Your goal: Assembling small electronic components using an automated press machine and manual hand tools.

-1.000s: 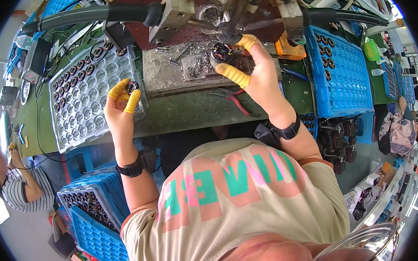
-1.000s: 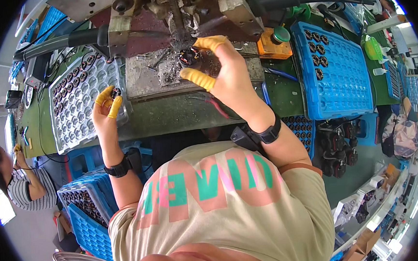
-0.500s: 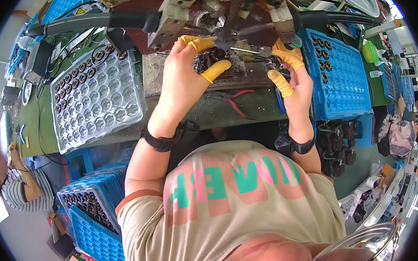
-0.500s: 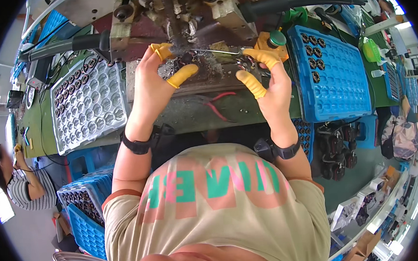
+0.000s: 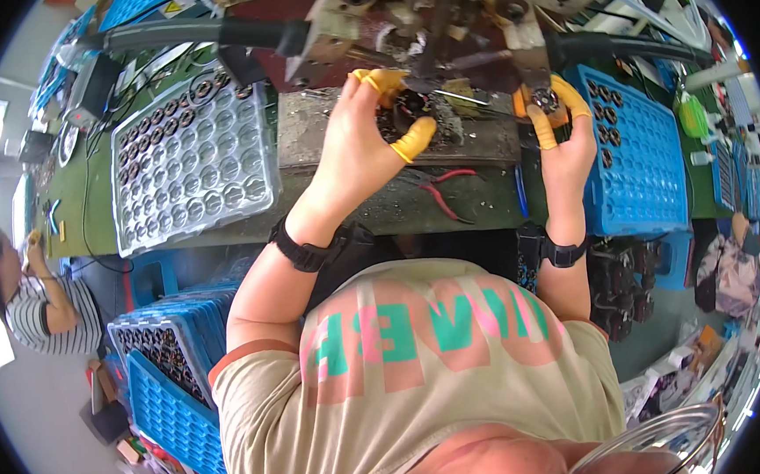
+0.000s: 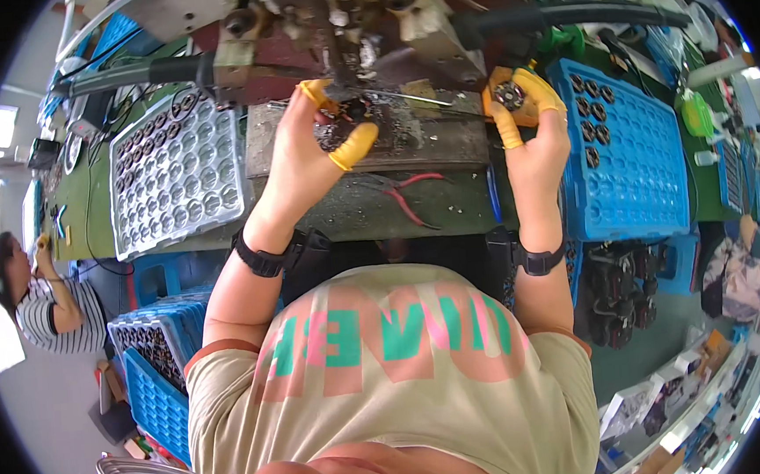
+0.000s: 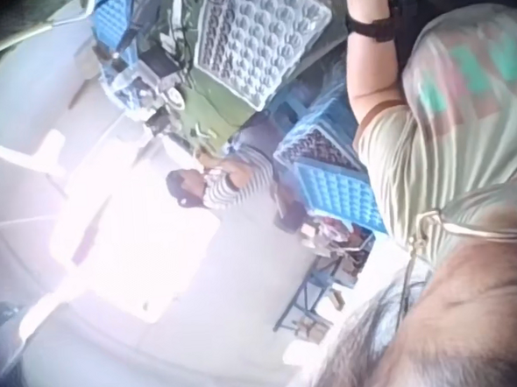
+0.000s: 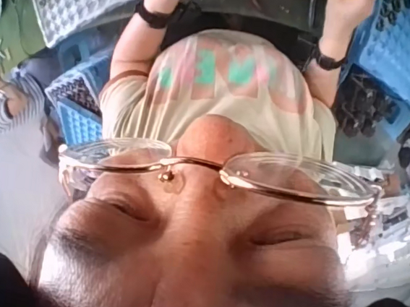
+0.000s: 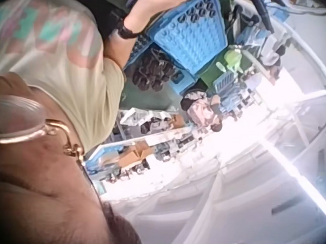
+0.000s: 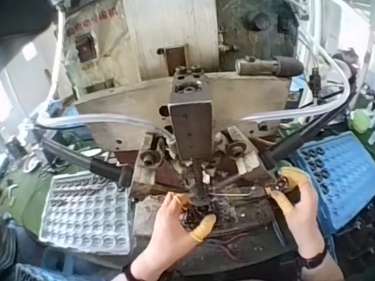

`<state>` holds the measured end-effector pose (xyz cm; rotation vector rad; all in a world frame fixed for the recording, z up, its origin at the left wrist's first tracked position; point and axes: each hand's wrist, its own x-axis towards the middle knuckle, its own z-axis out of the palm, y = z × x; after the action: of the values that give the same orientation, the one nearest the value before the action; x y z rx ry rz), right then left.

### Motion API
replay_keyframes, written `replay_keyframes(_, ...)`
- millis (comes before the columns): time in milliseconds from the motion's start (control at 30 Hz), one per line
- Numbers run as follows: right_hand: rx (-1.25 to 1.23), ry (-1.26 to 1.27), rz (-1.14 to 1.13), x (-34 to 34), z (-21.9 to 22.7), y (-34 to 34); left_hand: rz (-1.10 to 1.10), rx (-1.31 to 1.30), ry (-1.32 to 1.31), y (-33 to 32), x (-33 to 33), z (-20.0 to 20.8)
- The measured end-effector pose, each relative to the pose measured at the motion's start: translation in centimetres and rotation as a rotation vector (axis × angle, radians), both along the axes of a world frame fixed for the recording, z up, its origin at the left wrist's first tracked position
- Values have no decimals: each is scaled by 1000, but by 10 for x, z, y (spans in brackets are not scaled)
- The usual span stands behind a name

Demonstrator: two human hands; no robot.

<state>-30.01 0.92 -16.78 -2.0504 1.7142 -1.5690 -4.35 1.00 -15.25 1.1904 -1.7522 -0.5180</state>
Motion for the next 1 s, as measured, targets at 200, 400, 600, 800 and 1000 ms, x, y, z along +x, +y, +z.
replay_keyframes(200, -60, 300, -99, -12, -21, -1, -66, 92, -1, 3, 41, 13)
replay_keyframes(400, -111, 312, -98, -7, -25, -4, 337, 268, -663, -20, 168, 1)
replay_keyframes(600, 105, -185, 48, -25, -14, 6, 321, 379, -890, -59, 191, -20)
replay_keyframes(800, 119, -435, -13, -83, 13, 46, 357, 236, -595, -84, 198, -61)
replay_keyframes(1000, 188, -129, -175, -183, 30, 30, 355, 167, -486, -77, 198, -56)
